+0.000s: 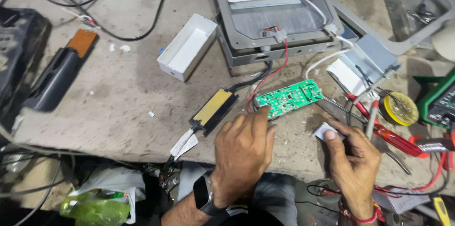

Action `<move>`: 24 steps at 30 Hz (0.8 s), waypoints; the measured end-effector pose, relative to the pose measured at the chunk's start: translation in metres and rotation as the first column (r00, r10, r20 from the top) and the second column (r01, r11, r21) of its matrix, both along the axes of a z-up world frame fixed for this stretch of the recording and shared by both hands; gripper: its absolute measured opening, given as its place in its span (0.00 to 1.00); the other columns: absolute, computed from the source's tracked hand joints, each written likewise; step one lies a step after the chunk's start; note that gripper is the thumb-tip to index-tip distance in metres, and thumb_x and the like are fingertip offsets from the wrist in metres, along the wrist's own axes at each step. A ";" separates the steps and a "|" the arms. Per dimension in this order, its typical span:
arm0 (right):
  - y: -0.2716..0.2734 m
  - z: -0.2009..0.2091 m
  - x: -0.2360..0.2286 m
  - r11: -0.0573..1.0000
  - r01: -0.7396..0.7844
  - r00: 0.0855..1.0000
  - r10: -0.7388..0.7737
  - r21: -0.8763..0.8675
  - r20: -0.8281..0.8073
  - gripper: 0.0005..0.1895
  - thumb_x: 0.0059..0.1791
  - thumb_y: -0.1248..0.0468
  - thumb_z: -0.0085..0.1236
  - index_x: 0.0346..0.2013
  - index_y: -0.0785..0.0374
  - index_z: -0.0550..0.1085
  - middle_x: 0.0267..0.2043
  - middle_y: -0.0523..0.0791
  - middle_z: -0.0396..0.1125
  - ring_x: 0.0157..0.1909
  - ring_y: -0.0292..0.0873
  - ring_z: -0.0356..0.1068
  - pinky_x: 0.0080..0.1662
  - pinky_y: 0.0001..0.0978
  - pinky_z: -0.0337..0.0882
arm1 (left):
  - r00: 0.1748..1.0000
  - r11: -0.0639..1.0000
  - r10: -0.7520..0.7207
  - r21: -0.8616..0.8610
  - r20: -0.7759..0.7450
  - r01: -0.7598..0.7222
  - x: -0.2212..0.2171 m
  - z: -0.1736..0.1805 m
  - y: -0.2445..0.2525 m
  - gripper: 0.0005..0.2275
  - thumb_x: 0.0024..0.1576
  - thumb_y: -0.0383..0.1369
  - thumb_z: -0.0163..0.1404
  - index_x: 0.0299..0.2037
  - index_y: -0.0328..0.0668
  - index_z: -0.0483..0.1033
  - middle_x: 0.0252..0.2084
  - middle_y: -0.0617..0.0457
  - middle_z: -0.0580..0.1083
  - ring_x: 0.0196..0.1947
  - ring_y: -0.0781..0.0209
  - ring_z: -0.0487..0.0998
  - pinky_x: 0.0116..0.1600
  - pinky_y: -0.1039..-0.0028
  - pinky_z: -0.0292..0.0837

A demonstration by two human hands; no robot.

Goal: The person assembles an LED floodlight by placing a driver into a white housing, connecting wires, and installing the assembly into the main fixture. They then secure the cover and inspect the finished unit.

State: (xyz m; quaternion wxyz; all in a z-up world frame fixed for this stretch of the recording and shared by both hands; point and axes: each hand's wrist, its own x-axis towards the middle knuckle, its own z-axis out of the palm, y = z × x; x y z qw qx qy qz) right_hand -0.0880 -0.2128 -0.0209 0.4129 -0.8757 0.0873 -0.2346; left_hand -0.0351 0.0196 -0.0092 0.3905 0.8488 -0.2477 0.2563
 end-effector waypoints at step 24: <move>0.016 0.015 0.006 0.984 -0.023 0.999 0.029 -0.174 0.032 0.21 0.46 0.68 0.68 0.53 0.65 0.77 0.46 0.44 0.71 0.29 0.34 0.60 0.33 0.24 0.63 | 0.990 0.988 0.135 0.079 -0.028 -0.132 0.002 0.004 -0.008 0.19 0.56 0.31 0.59 0.55 0.34 0.72 0.36 0.45 0.76 0.37 0.48 0.77 0.38 0.60 0.72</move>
